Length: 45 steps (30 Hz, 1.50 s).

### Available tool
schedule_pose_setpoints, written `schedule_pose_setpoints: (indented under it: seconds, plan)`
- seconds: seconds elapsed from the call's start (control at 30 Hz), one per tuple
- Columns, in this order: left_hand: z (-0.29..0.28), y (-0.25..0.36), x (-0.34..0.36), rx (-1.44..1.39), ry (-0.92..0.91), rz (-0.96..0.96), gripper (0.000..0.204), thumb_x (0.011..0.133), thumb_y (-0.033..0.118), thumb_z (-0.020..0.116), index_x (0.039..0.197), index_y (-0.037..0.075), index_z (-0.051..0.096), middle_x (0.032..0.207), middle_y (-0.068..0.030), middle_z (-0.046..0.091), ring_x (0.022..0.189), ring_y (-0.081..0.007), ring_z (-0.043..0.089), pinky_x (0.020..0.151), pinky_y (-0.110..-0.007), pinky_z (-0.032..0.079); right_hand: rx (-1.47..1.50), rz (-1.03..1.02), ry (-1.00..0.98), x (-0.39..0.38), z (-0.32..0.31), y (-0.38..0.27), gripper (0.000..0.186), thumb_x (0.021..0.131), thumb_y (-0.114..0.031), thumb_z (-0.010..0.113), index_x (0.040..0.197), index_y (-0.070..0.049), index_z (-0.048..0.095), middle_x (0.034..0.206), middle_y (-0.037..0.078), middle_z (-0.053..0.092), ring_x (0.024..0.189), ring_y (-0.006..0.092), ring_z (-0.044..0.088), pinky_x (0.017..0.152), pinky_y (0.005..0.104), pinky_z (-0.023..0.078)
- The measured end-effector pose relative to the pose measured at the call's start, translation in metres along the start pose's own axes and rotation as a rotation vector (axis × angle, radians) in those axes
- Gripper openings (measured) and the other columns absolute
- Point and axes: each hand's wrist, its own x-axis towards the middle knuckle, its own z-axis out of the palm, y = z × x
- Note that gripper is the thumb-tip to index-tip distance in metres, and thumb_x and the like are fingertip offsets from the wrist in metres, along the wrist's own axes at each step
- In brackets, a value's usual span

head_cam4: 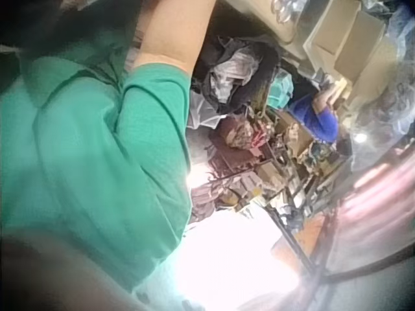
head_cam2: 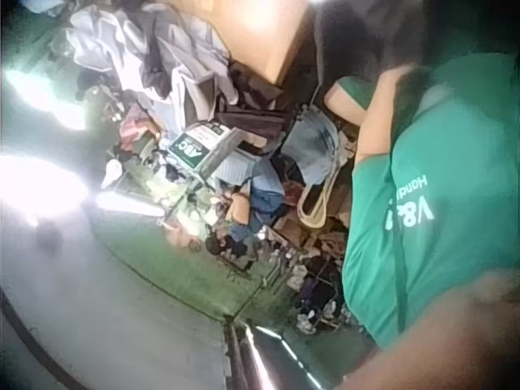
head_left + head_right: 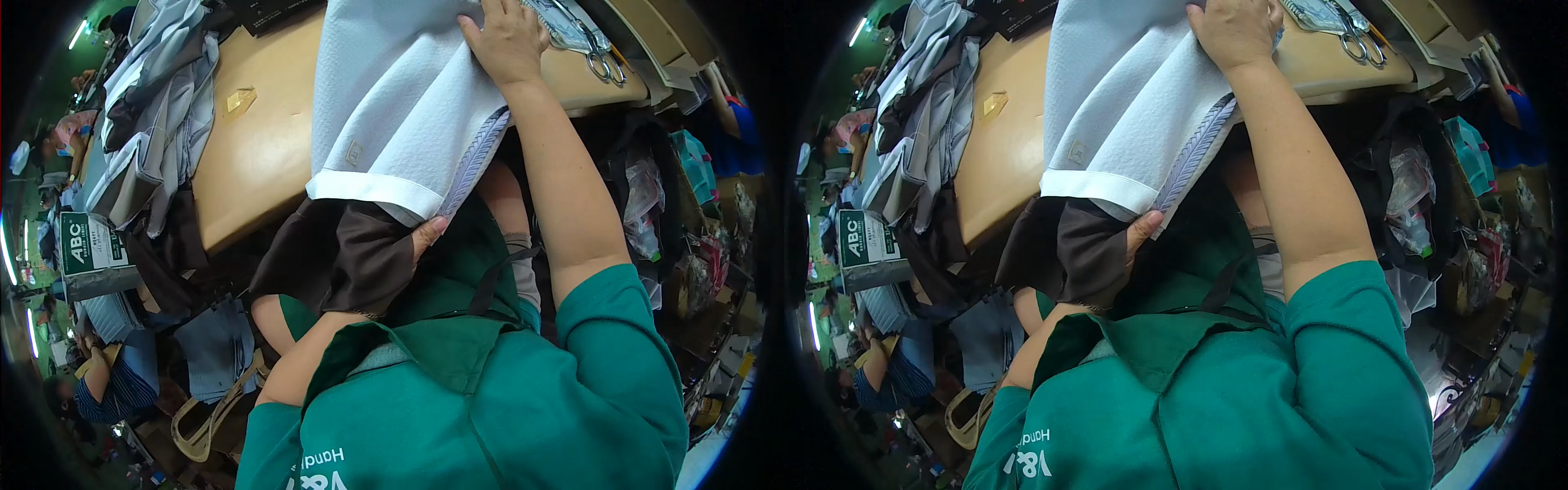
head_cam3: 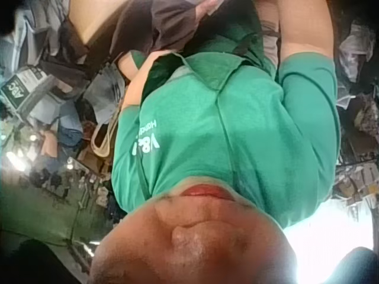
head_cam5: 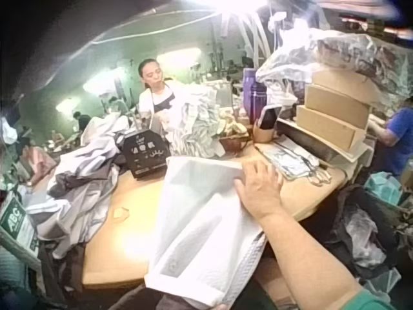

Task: The person aligns the edges of brown and white fabric pieces, folding and pressing them together at a workspace before using shears to trim excess material.

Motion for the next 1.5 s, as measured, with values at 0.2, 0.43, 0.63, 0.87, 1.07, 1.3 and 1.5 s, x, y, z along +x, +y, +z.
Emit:
schedule_pose_setpoints:
  seconds: [0.2,0.43,0.63,0.87,1.07,1.3,1.5]
  plan:
    - [-0.003,0.002,-0.002,-0.053,-0.116,0.107,0.024,0.076,0.014,0.073,0.092,-0.001,0.065,0.086,-0.0112,0.067,0.079,-0.0194,0.062,0.072,-0.029,0.047,-0.013,-0.008,0.066,0.004,0.001,0.010,0.050,0.074,-0.030,0.067,0.116,-0.008,0.050,0.116,0.013,0.049,0.112,0.0304,0.042,0.095,0.0484,0.030]
    - [-0.011,-0.035,-0.023,0.250,0.046,0.220,0.026,0.067,0.001,0.077,0.091,0.000,0.066,0.084,-0.0090,0.066,0.077,-0.0201,0.061,0.074,-0.030,0.046,0.381,0.511,0.051,-0.002,-0.018,-0.004,0.080,0.060,-0.053,0.074,0.121,-0.009,0.048,0.118,0.017,0.052,0.110,0.0364,0.046,0.090,0.0488,0.039]
    - [-0.025,-0.059,-0.017,0.285,-0.282,-0.010,0.030,0.072,0.004,0.073,0.099,-0.003,0.063,0.094,-0.0118,0.065,0.089,-0.0218,0.060,0.080,-0.031,0.044,0.298,0.392,-0.297,-0.015,-0.039,0.030,0.041,0.067,-0.041,0.071,0.088,-0.007,0.068,0.084,0.013,0.066,0.083,0.0286,0.063,0.074,0.0426,0.048]
    - [-0.061,-0.079,-0.031,0.112,-0.782,-0.212,0.034,0.074,0.008,0.071,0.105,-0.004,0.061,0.102,-0.0133,0.063,0.097,-0.0231,0.058,0.086,-0.033,0.042,0.829,0.472,-0.220,-0.058,-0.165,0.059,0.016,0.073,-0.019,0.072,0.083,-0.006,0.070,0.063,0.003,0.061,0.054,0.0097,0.054,0.053,0.0268,0.045]
    - [-0.038,-0.050,-0.002,-0.336,-1.184,0.051,0.049,0.080,0.018,0.065,0.121,-0.005,0.052,0.122,-0.0168,0.053,0.117,-0.0283,0.047,0.100,-0.037,0.032,0.522,0.426,0.247,-0.136,-0.373,0.195,0.037,0.079,-0.019,0.067,0.108,0.003,0.061,0.096,0.008,0.064,0.085,0.0147,0.060,0.077,0.0258,0.046]
    - [-0.024,-0.063,0.030,-0.330,-1.085,-0.109,0.061,0.078,0.030,0.068,0.126,-0.002,0.049,0.126,-0.0133,0.048,0.120,-0.0245,0.044,0.102,-0.034,0.031,0.351,0.758,0.266,-0.223,-0.567,0.228,0.050,0.087,-0.032,0.059,0.118,0.007,0.052,0.108,0.016,0.060,0.096,0.0206,0.059,0.083,0.0310,0.046]
    - [-0.014,-0.065,0.035,-0.270,-1.022,-0.252,0.061,0.076,0.031,0.070,0.126,0.002,0.049,0.125,-0.0087,0.050,0.119,-0.0207,0.046,0.099,-0.034,0.032,0.187,0.932,0.300,-0.296,-0.650,0.332,0.046,0.089,-0.032,0.056,0.118,0.004,0.053,0.108,0.015,0.061,0.095,0.0199,0.059,0.083,0.0305,0.046]
